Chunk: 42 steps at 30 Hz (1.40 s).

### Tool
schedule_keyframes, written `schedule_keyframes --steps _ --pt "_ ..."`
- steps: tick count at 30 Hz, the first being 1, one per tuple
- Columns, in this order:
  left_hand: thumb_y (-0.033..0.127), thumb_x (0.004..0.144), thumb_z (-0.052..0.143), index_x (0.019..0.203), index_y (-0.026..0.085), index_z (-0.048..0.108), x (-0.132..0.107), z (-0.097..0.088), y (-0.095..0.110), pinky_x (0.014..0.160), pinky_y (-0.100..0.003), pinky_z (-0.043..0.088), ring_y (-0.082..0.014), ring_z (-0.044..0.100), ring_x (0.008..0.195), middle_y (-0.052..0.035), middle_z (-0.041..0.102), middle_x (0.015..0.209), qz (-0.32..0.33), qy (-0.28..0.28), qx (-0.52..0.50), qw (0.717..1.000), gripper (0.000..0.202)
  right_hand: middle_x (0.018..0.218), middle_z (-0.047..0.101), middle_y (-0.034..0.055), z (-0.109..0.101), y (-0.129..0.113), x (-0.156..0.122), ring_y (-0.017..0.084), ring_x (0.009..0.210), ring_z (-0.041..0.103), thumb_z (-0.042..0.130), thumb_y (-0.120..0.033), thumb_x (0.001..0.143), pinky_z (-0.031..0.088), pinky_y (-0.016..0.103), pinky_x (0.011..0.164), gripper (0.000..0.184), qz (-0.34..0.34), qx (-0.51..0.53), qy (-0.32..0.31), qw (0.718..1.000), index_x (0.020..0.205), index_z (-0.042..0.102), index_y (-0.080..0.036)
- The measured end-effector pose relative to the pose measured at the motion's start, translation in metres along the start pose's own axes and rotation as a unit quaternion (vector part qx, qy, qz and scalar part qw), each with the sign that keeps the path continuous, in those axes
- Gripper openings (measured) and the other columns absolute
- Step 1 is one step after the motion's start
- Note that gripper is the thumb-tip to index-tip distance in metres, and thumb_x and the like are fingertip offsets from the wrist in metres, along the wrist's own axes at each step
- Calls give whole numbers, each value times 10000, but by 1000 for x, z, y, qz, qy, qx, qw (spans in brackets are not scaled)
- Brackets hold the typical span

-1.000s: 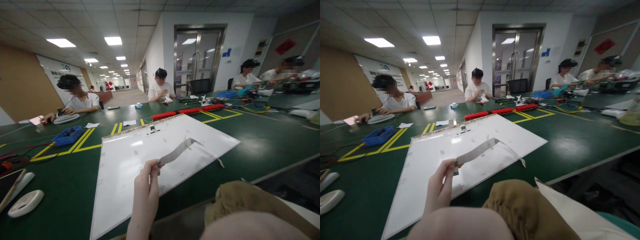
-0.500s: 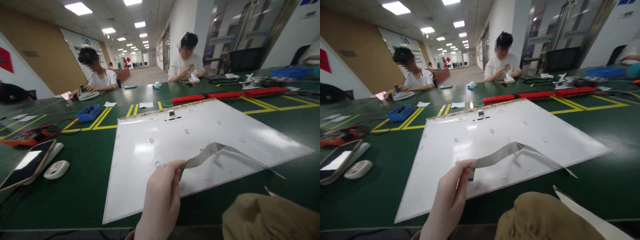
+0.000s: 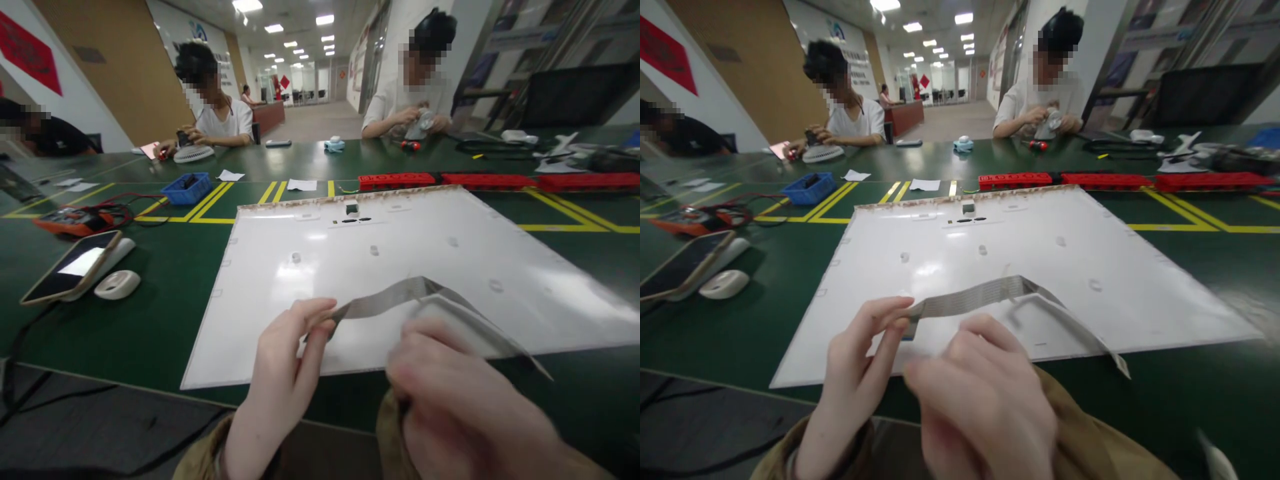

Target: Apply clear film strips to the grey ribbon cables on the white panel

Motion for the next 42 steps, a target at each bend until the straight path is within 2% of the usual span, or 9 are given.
schedule_keyframes --steps 4,11,16,20,24,33,38,39,42 --pt "160 903 493 972 206 560 -4 -6 -4 639 -149 478 -97 650 772 22 673 831 -29 34 -4 999 106 601 574 -32 14 3 6 93 474 505 483 -41 823 446 235 525 253 10 13 48 999 1021 577 -167" --pt "179 911 499 936 194 586 -9 -2 0 708 -186 475 -109 640 811 8 674 848 -15 18 -45 999 91 645 610 -27 45 29 -25 90 453 514 482 -127 862 448 226 506 366 96 5 -8 995 1225 487 -165" --pt "161 910 497 921 183 583 -8 5 6 875 -255 468 -145 613 1002 -42 674 1052 17 -16 -133 991 89 817 666 22 39 35 -30 112 584 601 472 -138 862 492 238 555 303 120 8 21 992 1153 533 -198" --pt "166 906 506 895 180 598 -8 8 6 845 -279 482 -159 622 954 -52 680 997 32 -29 -154 987 94 930 678 45 34 33 -31 121 646 623 470 -108 857 510 256 598 297 111 14 28 993 1126 552 -203" --pt "175 904 508 887 176 608 -8 7 8 811 -283 491 -164 630 904 -59 686 954 46 -20 -151 987 101 921 682 50 37 34 -33 118 644 618 468 -98 857 511 252 595 318 109 35 12 993 1141 566 -202" --pt "140 877 535 872 165 620 -8 1 14 771 -250 487 -149 636 846 -43 692 884 62 -3 -143 988 89 768 665 33 46 53 -42 111 591 617 475 -201 892 527 219 545 271 184 96 -21 978 1132 599 -198" --pt "155 892 505 893 170 613 -8 5 12 774 -253 474 -148 626 851 -36 679 893 33 -20 -169 985 110 685 641 -9 43 57 -42 107 507 592 461 -248 901 521 222 518 477 226 61 -10 972 1362 373 -164" --pt "160 896 499 900 173 612 -8 7 12 771 -256 469 -147 622 839 -31 676 880 28 -27 -161 986 113 682 645 -8 44 58 -43 109 501 594 447 -253 909 517 221 511 465 234 60 -13 970 1356 368 -154" --pt "186 890 520 899 182 611 -7 14 11 761 -271 445 -155 604 812 -19 668 836 31 -52 -104 993 92 680 658 5 47 57 -43 117 521 612 420 -253 921 510 218 525 274 226 29 -31 973 1160 525 -170"
Point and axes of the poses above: each hand's wrist, its own x-axis towards the middle knuckle, its own z-axis out of the palm, y = z × x, the point moved 10 cm from there along x, towards the middle knuckle
